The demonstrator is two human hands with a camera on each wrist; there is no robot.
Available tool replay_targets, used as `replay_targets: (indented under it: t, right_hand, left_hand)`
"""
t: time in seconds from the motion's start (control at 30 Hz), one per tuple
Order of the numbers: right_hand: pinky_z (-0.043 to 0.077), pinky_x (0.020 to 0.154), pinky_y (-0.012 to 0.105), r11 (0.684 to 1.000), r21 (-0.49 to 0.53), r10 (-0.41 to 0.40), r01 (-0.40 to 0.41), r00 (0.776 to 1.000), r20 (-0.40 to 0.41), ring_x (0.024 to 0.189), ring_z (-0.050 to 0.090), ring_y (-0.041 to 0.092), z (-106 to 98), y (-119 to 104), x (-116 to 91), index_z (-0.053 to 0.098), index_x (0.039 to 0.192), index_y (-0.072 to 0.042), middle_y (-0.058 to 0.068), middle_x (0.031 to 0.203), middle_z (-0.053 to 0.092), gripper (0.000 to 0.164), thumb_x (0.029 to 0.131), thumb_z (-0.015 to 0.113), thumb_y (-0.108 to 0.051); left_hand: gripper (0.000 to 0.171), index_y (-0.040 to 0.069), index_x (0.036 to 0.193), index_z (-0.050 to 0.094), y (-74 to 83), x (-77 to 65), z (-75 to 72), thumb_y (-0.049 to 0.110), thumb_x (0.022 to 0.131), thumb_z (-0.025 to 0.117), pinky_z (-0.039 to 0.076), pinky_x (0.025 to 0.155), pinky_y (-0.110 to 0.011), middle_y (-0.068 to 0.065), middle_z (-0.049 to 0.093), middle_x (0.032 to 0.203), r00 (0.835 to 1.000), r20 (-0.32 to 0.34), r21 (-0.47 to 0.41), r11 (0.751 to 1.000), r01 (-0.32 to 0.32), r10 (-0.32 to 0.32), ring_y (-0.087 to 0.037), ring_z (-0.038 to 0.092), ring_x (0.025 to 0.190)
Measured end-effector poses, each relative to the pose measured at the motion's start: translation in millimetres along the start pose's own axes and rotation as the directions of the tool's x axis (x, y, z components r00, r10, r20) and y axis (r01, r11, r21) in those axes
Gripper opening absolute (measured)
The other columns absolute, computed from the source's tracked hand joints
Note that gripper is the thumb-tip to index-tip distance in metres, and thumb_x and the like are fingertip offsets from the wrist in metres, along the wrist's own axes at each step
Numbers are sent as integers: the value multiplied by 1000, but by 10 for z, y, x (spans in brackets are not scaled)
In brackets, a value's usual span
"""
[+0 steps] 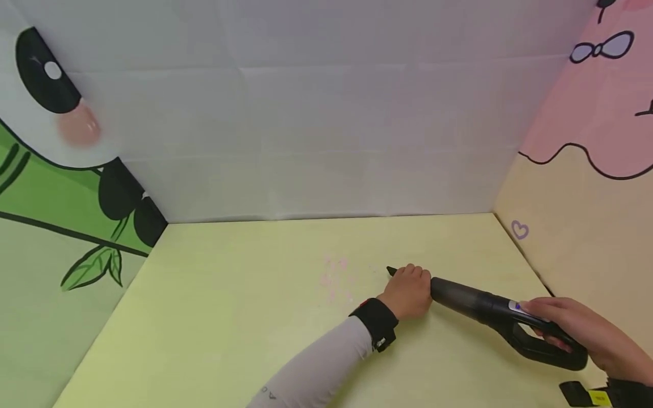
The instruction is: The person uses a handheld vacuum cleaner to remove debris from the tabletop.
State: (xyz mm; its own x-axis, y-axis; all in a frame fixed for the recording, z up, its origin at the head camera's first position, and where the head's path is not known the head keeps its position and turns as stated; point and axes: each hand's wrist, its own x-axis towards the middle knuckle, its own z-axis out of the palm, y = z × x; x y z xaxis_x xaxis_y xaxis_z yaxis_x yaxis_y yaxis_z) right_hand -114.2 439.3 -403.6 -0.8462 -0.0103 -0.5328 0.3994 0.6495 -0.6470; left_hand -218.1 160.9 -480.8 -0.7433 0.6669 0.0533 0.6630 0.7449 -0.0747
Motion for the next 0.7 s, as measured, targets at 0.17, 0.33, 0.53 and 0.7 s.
replay_targets:
  t: [0.17, 0.33, 0.53, 0.7]
  right_hand:
    - [43, 55, 32, 995, -90, 35, -35, 999, -6, 51, 43, 9, -12, 51, -6, 61, 101, 1, -1, 72, 52, 54, 110, 35, -46]
    - [39, 51, 32, 985, -175, -3, 3, 1000, 1, 48, 32, 9, 71, 62, 52, 55, 88, -3, -3, 62, 37, 50, 108, 44, -49]
    - [39, 53, 34, 993, -119, 12, -11, 1000, 9, 48, 33, 10, 79, 16, 127, 52, 85, -7, -4, 59, 31, 51, 108, 42, -51]
    - [39, 55, 33, 997, -72, 13, -10, 999, 40, 47, 35, 10, 59, -44, 201, 48, 78, -11, -6, 55, 31, 52, 107, 40, -54]
  left_hand:
    - [28, 20, 120, 62, 65, 72, 51, 40, 104, 49, 42, 100, -25, 8, 61, 114, 993, 120, -109, 994, 8, 5, -10, 53, 110]
    - [31, 22, 124, 60, 44, 200, 151, 43, 102, 53, 41, 101, -25, 9, 59, 117, 973, 229, -156, 988, 13, 24, -9, 51, 110]
    - [33, 22, 130, 58, -37, 365, 261, 39, 103, 49, 34, 108, -21, 9, 56, 118, 974, 223, -138, 990, -14, 45, -7, 48, 117]
    - [34, 20, 132, 55, -111, 406, 305, 39, 105, 46, 30, 110, -20, 7, 54, 117, 988, 152, -55, 998, -21, 29, -6, 48, 115]
